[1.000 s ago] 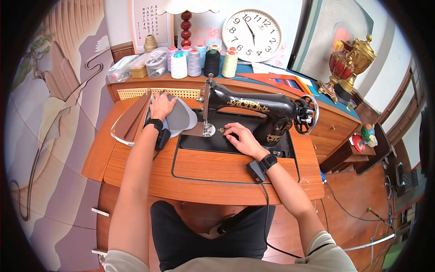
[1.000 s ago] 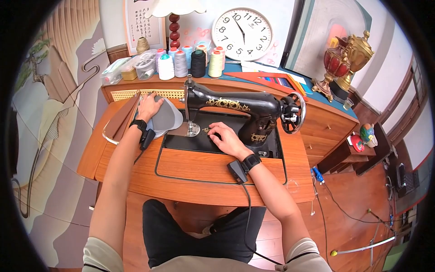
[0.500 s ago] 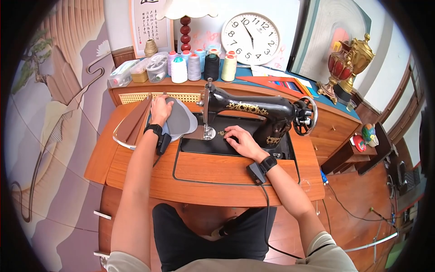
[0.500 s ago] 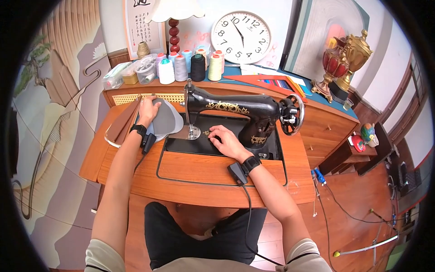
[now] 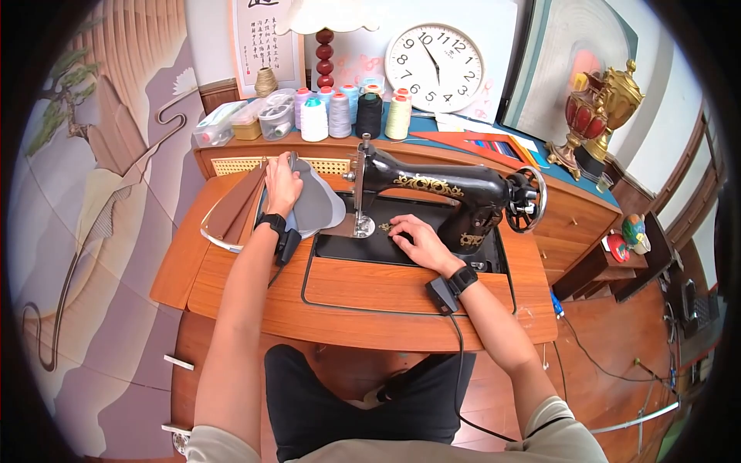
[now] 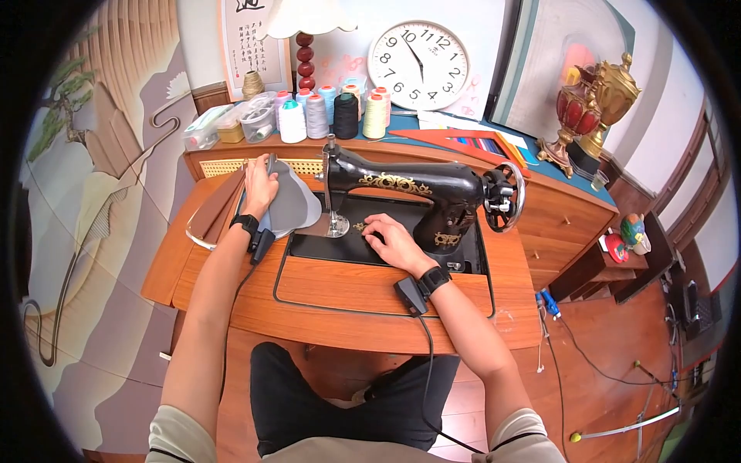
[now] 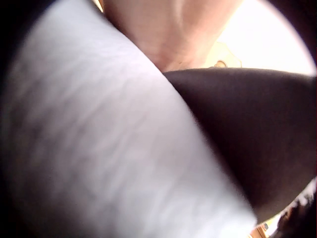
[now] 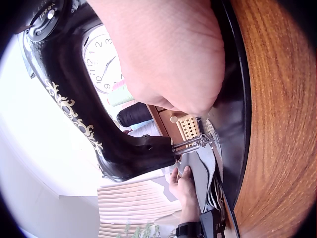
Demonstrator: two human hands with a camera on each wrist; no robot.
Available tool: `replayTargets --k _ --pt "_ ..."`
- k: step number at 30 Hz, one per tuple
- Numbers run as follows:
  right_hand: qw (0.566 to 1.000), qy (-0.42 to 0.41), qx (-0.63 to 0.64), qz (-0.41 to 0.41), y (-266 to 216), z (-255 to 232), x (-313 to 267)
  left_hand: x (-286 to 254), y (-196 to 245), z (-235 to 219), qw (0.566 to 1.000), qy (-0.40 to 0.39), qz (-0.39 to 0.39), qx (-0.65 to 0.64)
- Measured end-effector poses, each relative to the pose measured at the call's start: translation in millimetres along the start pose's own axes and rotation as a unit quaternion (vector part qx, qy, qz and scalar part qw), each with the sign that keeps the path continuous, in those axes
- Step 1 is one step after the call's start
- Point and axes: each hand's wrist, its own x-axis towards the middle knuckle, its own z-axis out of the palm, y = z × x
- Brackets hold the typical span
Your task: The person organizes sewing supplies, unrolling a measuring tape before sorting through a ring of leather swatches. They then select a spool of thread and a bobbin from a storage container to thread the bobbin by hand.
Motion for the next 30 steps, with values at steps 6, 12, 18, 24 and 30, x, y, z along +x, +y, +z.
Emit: replayTargets --k 6,12,18,24,30 --pt "1.000 -0.004 -0.005 -0.014 -0.1 -0.6 -0.3 3.0 -1.4 1.9 1.000 0.004 0.008 0.006" --pt "1.000 -0.005 -0.004 -0.009 -4.3 -2.2 -0.3 0.6 9.0 -3.3 1.000 0.013 -0.001 0.027" --pt "1.000 -0.006 -0.002 -0.005 -4.6 -2.3 -0.6 -4.4 12.9 -8.6 0.998 -0.016 -0.017 0.057" --pt "1.000 -0.009 -0.004 -0.014 -1.8 -1.2 0.5 -2.5 7.9 -5.8 0.999 -0.035 -0.018 0.016" --pt "1.000 -0.007 -0.007 -0.013 -3.2 -1.7 -0.2 -2.5 8.8 -5.9 0.998 -0.061 -0.008 0.007"
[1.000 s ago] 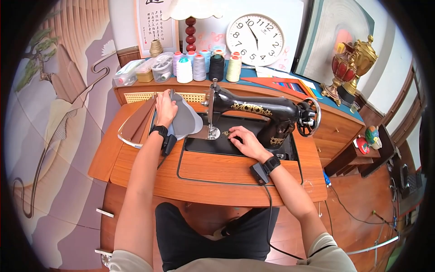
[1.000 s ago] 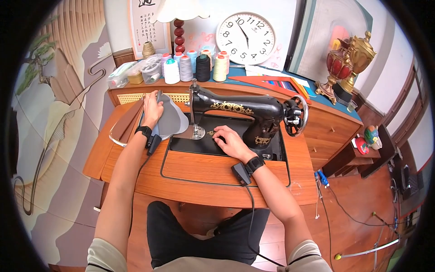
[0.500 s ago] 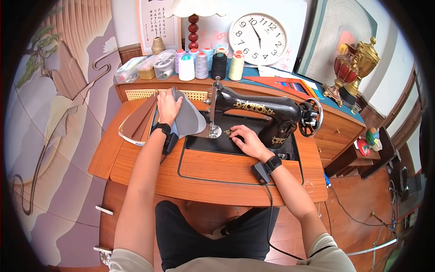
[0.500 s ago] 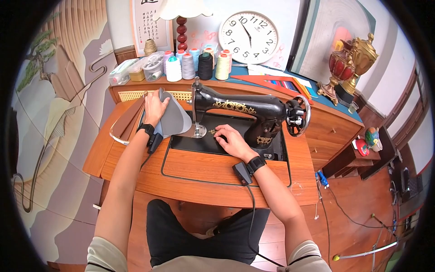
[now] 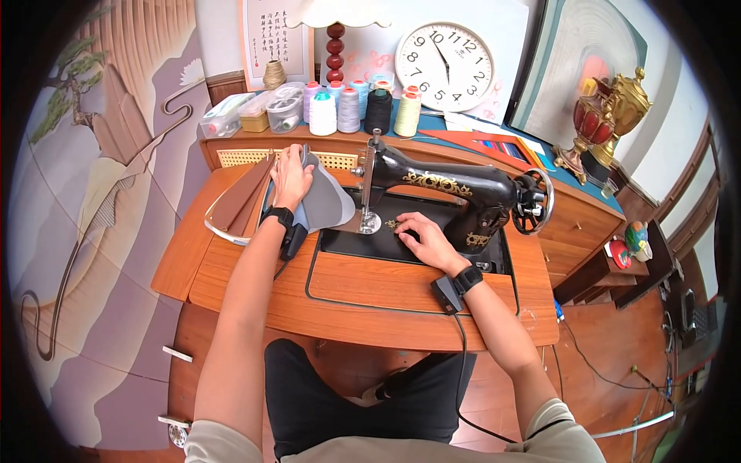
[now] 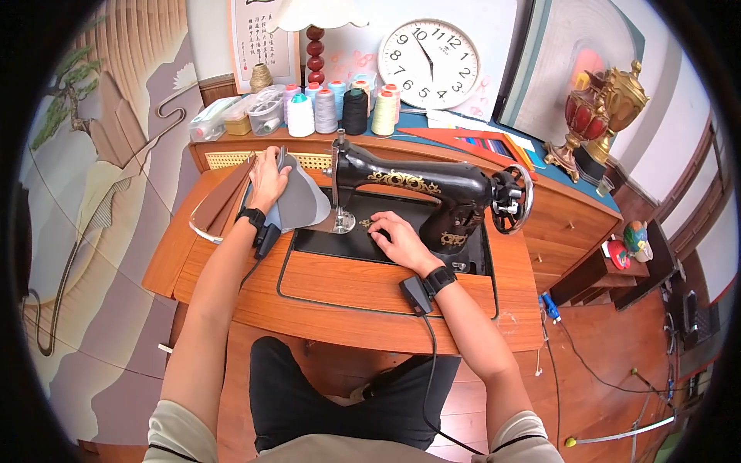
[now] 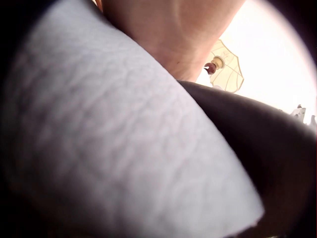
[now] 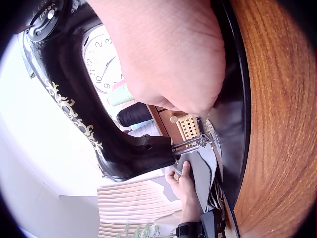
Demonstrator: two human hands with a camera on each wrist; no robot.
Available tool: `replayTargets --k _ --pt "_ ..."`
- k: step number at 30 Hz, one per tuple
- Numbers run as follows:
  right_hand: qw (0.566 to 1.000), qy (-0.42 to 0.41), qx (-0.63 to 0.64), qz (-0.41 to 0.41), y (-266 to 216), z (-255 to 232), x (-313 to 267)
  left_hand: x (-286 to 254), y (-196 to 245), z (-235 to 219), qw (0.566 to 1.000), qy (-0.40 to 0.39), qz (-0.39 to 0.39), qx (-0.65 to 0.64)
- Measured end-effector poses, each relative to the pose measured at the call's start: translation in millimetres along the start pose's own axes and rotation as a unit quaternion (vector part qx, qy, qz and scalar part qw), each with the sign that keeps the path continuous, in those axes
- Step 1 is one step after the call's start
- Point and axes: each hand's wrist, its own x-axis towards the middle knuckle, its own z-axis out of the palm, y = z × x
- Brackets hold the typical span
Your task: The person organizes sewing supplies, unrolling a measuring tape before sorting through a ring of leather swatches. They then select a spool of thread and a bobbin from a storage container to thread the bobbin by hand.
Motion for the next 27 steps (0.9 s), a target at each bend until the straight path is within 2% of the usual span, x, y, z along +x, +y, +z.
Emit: replayTargets --k 2,9,15,21,23,27 --pt "1.000 -0.001 0.003 0.002 0.6 0.1 0.2 -1.0 0.2 1.3 0.999 0.027 0.016 0.007" --pt "1.000 0.003 0.006 0.008 -2.3 -0.7 0.2 0.1 1.4 0.5 1.000 0.010 -0.011 -0.013" --pt "1.000 0.002 0.017 0.012 -2.1 -0.5 0.4 2.9 -3.8 5.4 1.000 0.028 0.014 -0.001" --pt "1.000 -0.001 0.012 0.006 -2.7 -1.0 0.6 2.6 3.3 2.3 0.998 0.055 -0.003 -0.029" --pt "1.000 0.002 0.005 -0.001 1.6 0.5 0.2 3.9 5.1 -2.7 0.998 0.010 -0.047 -0.040" --pt "1.000 -0.001 0.009 0.006 -0.1 -0.2 0.4 5.7 2.9 1.0 0.998 0.016 -0.054 -0.022"
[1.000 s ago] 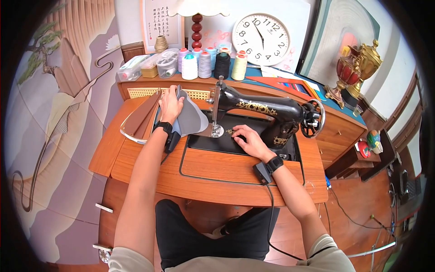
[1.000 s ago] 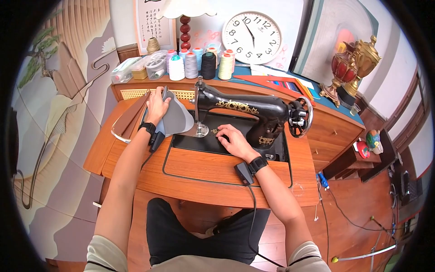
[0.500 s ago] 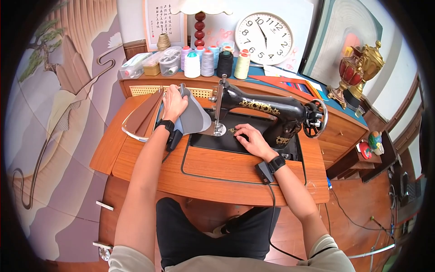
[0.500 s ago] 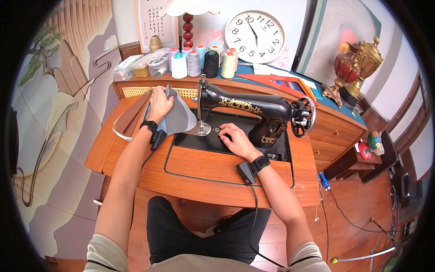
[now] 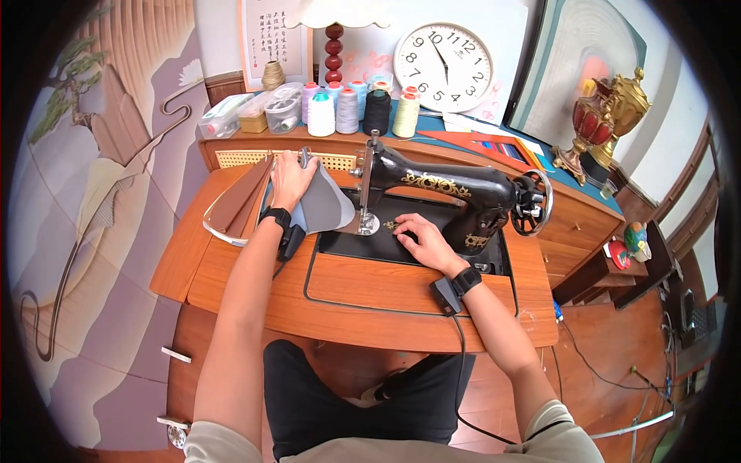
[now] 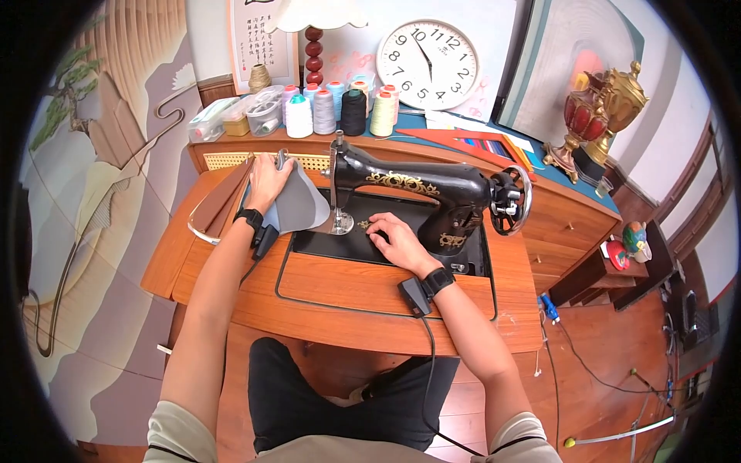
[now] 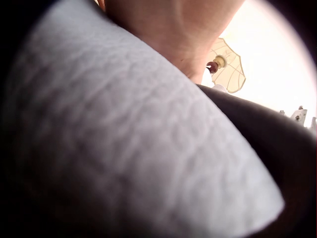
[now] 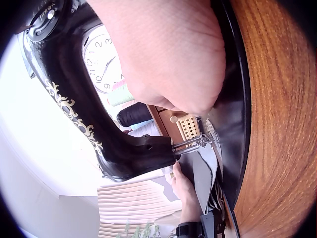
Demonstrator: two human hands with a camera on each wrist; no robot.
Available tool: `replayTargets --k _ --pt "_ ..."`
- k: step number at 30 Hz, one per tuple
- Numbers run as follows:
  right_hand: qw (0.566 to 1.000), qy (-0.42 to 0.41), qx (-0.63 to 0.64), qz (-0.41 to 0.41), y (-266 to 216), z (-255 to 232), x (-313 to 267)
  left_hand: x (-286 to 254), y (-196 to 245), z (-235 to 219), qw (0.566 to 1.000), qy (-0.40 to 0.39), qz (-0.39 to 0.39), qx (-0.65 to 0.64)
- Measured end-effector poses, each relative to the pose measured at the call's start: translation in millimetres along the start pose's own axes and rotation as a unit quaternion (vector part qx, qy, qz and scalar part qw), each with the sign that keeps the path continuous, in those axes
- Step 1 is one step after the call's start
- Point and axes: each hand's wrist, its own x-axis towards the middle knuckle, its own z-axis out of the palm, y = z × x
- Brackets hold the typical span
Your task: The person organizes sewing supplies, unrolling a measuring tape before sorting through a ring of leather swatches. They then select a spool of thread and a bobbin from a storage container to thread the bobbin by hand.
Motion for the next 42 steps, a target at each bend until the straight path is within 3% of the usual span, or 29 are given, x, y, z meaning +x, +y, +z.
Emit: replayTargets --k 9,12,14,20,27,42 --pt "1.000 0.002 0.002 0.006 -2.0 0.1 0.0 -3.3 1.7 -0.8 0.999 0.027 0.022 -0.033" --pt "1.000 0.000 0.005 0.011 -2.8 -0.4 -0.1 -2.8 -2.6 5.2 0.995 0.081 0.049 -0.041" --pt "1.000 0.001 -0.002 0.004 -1.3 0.4 -0.2 -0.5 -5.2 5.5 0.998 0.034 0.041 0.017" --pt "1.000 0.000 -0.001 -0.002 -2.5 -0.7 -0.1 -3.9 3.8 -2.8 0.999 -0.002 0.039 0.031" --pt "1.000 0.003 -0.003 -0.004 1.2 1.0 0.2 -4.7 -1.9 0.5 0.998 0.022 0.060 -0.006" --pt "1.000 0.012 -0.002 -0.002 3.7 2.5 -0.4 -2.4 -0.9 1.2 0.999 -0.014 0.024 0.024"
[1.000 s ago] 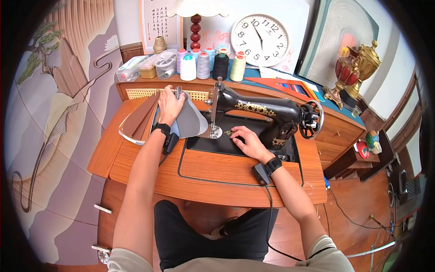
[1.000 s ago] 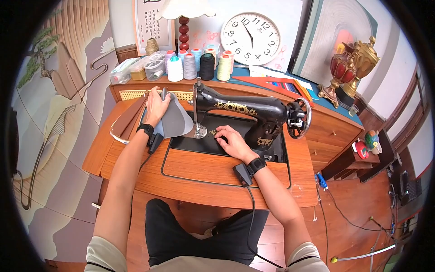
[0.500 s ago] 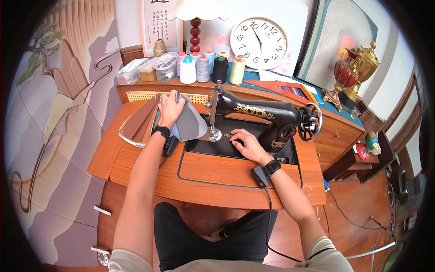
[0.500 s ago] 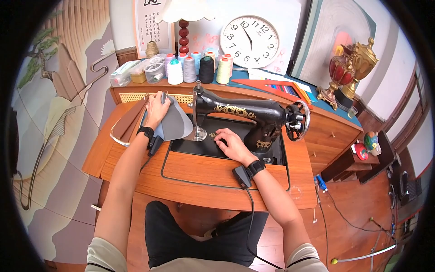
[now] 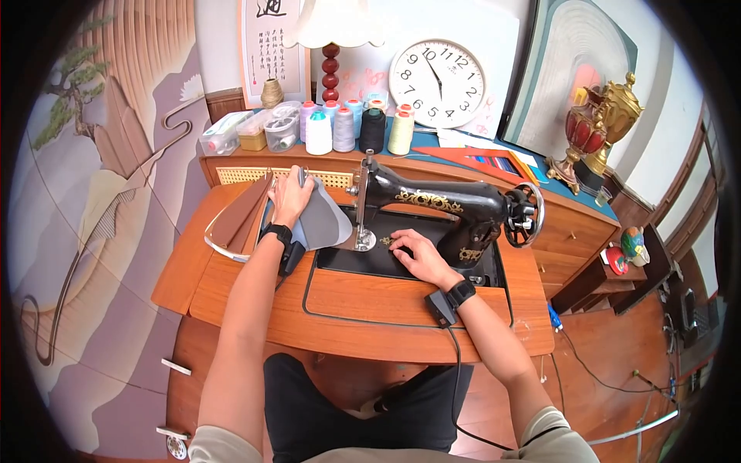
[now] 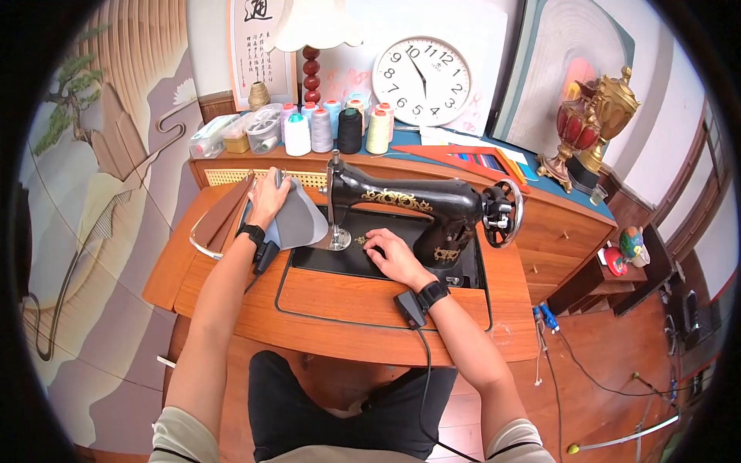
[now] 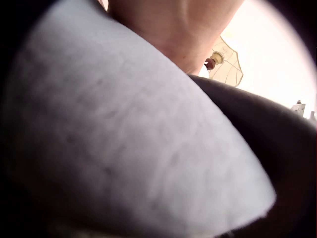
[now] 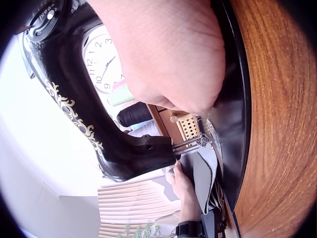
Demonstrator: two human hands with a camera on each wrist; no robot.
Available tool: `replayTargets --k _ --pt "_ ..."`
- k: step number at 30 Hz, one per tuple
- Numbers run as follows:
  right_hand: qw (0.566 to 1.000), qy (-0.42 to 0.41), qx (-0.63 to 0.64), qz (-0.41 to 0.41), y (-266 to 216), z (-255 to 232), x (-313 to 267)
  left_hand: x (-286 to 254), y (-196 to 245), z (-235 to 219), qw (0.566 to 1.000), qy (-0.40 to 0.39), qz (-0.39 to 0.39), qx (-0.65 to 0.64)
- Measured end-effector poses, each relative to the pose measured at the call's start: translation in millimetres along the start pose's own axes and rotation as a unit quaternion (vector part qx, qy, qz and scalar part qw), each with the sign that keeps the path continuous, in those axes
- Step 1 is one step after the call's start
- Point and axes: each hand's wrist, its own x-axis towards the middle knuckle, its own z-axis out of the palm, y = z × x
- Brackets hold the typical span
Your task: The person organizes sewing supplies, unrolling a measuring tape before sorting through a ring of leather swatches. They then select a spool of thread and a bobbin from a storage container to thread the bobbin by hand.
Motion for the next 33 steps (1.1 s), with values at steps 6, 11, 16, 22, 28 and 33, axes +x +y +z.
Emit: replayTargets --k 6,11,16,22,28,33 --pt "1.000 0.001 0.014 -0.010 1.9 -0.6 -0.7 3.9 -6.5 4.0 1.000 0.005 0.014 -0.007" --pt "0.999 0.012 0.033 -0.007 5.9 -0.3 -1.1 -2.5 -1.0 -0.3 0.998 0.053 0.030 -0.023" --pt "0.998 0.029 0.039 -0.028 7.9 -2.3 -1.3 -4.9 7.9 -6.3 0.995 0.063 0.055 -0.044" --pt "0.998 0.035 0.045 -0.030 14.6 -0.6 -1.9 4.7 29.3 -49.0 0.987 0.045 0.076 -0.131" --pt "0.997 0.040 0.047 -0.036 14.6 -0.3 -1.8 -26.5 50.8 -102.8 0.962 0.076 0.149 -0.216" --pt "0.997 0.034 0.059 -0.026 14.9 -0.4 -2.4 -54.2 79.5 -151.2 0.939 0.124 0.217 -0.237"
